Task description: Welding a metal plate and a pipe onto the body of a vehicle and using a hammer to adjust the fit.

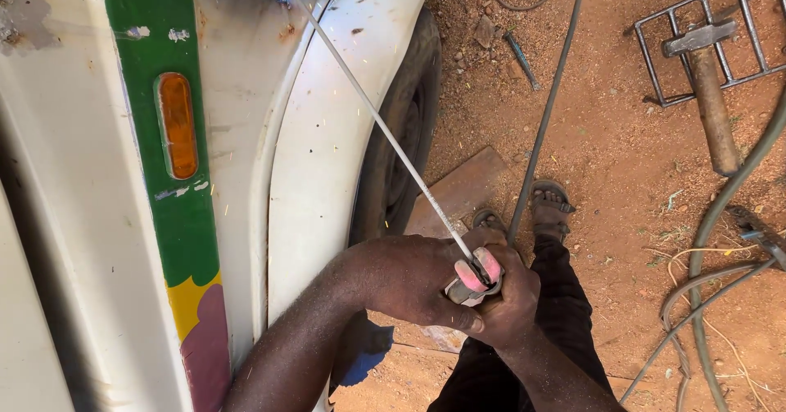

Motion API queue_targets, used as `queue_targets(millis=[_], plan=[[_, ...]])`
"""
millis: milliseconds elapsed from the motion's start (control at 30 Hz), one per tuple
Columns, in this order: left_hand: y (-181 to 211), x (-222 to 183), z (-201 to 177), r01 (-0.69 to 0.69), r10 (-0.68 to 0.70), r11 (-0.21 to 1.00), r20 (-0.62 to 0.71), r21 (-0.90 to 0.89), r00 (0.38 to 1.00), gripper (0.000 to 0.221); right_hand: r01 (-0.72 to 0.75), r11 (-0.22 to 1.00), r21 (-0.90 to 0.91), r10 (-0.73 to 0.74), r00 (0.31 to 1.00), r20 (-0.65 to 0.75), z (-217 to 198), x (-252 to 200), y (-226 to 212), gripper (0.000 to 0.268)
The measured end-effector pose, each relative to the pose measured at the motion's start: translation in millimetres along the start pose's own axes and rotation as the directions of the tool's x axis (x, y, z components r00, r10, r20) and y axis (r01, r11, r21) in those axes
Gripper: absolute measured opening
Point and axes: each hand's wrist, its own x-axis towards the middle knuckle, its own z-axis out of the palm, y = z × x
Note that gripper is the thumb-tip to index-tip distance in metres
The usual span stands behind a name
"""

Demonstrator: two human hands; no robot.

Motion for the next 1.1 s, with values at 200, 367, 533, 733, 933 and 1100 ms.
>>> queue_targets(millis=[200, 367, 533, 733, 933, 1100], plan=[[-0.7, 0.3, 0.5, -0.028, 0.027, 0.998, -0.016, -0.055, 1.000, 0.074, -0.016, 1.000, 0.005, 0.016, 1.000, 0.019, -1.2, 0.0, 0.2, 0.065], [2.8, -2.3, -1.9, 0.019, -0.019, 1.000, -0.024, 0.000, 1.000, 0.070, -0.004, 1.000, -0.012, 0.004, 1.000, 0.012, 0.2, 2.3, 0.1, 0.067], [8.6, -1.9, -2.4, 0.030, -0.032, 0.999, -0.041, -0.044, 0.999, 0.075, -0.030, 0.997, 0.070, 0.030, 1.000, 0.000, 0.3, -13.5, 12.4, 0.062], [10.2, -1.6, -3.6, 0.013, -0.016, 0.998, -0.054, -0.062, 0.998, 0.092, 0.023, 0.992, 0.121, -0.015, 0.998, -0.066, 4.2, -9.0, 11.0, 0.061], [4.1, 2.4, -1.0, 0.051, -0.050, 0.998, 0.006, -0.023, 0.999, 0.078, -0.008, 0.992, 0.129, 0.015, 0.999, -0.048, 5.0, -5.9, 10.4, 0.065], [0.8, 3.9, 1.3, 0.005, -0.005, 1.000, -0.023, -0.022, 1.000, 0.079, -0.008, 0.999, 0.033, 0.009, 0.999, -0.035, 2.4, 1.8, 3.0, 0.068]])
